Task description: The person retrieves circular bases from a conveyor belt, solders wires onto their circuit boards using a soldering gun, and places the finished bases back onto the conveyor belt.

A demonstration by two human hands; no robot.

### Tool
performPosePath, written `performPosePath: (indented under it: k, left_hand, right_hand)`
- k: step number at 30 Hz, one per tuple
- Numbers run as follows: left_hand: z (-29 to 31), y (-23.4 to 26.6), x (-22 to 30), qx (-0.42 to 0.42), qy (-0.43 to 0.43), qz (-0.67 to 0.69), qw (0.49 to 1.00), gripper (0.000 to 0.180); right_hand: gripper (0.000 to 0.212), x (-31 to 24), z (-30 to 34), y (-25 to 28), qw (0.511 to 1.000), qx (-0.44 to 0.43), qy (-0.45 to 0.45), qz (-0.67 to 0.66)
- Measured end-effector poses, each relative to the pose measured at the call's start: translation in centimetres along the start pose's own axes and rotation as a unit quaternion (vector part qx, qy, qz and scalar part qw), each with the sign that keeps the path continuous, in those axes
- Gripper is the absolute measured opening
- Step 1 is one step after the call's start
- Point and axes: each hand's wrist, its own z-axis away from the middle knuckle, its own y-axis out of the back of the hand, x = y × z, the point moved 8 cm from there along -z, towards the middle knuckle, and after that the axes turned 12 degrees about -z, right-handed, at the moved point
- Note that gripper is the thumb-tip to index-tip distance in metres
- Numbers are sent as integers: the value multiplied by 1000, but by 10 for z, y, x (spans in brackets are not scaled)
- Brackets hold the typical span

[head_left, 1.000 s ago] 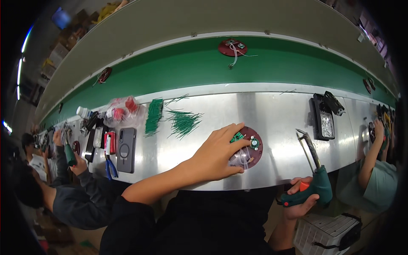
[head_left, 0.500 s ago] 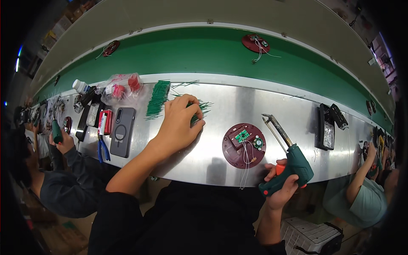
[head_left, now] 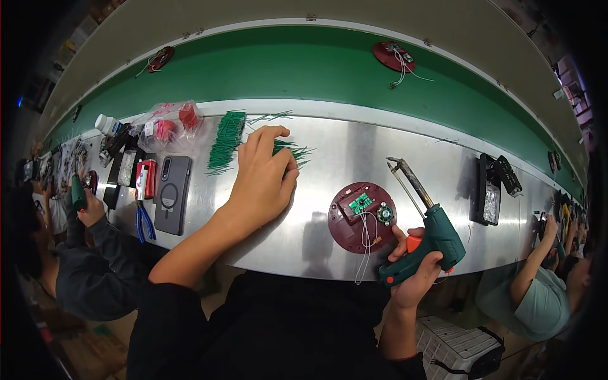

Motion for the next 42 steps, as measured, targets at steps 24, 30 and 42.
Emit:
performPosePath:
  k: [24,30,42]
  left_hand:
    - [-9,-7,41,-92,-118,-1,989,18]
    - [-20,-15,52,-61,-115,177,976,12]
    - [-22,-35,58,-119,-107,275,948,26]
  right_hand:
    - [76,-3,21,-2,996,46,-63,-43]
    - [76,9,33,-6,987,49,-130,-86]
    - [90,-12,47,31,981,-26,-12,194]
